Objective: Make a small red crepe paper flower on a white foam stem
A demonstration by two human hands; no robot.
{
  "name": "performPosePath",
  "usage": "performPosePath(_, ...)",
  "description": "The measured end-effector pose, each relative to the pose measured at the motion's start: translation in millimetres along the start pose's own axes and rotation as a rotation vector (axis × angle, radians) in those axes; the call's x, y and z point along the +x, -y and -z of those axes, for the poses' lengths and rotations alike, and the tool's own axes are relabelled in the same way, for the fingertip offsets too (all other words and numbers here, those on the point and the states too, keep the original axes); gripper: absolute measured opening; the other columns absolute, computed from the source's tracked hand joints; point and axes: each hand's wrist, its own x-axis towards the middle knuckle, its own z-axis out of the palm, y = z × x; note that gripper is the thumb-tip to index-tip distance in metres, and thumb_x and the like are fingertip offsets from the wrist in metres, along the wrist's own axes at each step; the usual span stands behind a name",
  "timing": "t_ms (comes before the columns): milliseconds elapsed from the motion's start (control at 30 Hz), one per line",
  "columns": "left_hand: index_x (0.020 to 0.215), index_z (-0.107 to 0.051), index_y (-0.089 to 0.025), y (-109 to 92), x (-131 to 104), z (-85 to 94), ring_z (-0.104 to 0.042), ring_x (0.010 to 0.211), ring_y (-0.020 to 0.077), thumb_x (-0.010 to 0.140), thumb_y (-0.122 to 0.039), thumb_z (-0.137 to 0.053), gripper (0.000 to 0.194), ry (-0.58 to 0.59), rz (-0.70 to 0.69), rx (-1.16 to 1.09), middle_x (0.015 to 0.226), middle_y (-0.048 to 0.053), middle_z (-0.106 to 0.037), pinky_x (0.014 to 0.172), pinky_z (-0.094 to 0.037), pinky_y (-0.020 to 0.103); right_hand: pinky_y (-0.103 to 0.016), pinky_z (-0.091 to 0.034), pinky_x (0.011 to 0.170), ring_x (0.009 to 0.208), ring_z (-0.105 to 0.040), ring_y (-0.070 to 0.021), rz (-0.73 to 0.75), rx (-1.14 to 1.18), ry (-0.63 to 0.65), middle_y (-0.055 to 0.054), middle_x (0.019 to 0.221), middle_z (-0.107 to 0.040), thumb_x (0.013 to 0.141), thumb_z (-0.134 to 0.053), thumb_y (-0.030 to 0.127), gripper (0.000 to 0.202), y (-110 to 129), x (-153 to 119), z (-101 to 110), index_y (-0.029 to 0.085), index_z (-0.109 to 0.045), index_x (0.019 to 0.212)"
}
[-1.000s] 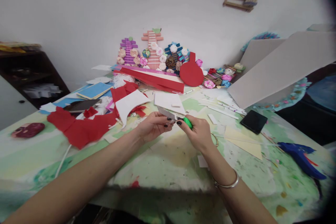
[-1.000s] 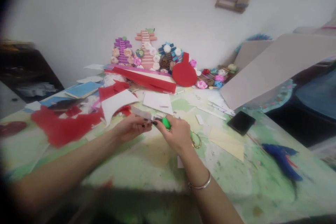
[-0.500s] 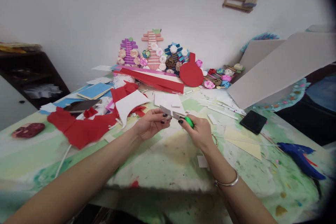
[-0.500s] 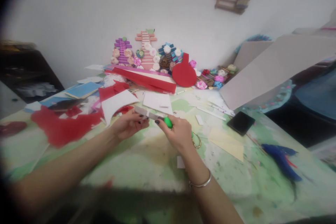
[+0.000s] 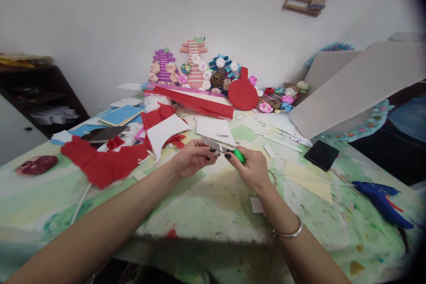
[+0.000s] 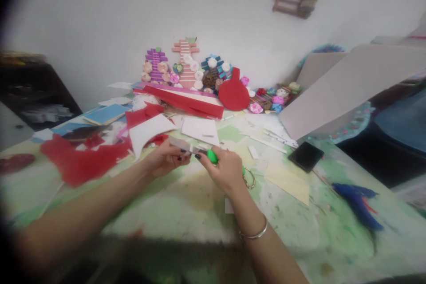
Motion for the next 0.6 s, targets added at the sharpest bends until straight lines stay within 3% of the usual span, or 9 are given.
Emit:
performPosePath(300, 0.064, -0.069, -0.009, 2.2, -0.1, 2.1, -0.059, 0.053, 0.0087, 0.056, -0.008, -0.079, 0.013, 0.043, -0.014, -0.057, 0.059, 0.004, -0.066, 0.059, -0.049, 0.021, -0.025, -0.021, 0.053, 0.051, -0.039, -0.0105, -0.006, 0.011, 0.000, 0.003, 0.051, -0.043, 0.085, -0.043, 0.060, 0.049, 0.6, -1.3, 0.1, 0.019, -0.046, 0.058)
performPosePath(600, 0.069, -0.070, -0.010, -5.6, 0.7, 3.0, -0.062, 0.054, 0.0112, 0.056, -0.006, -0.078, 0.016, -0.052, -0.061, -0.037, 0.061, 0.005, -0.068, 0.057, -0.049, 0.021, -0.024, -0.022, 0.051, 0.050, -0.033, -0.0105, -0.137, 0.114, -0.094, 0.004, 0.049, -0.035, 0.086, -0.040, 0.061, 0.052, -7.7, 3.3, 0.1, 0.019, -0.041, 0.055)
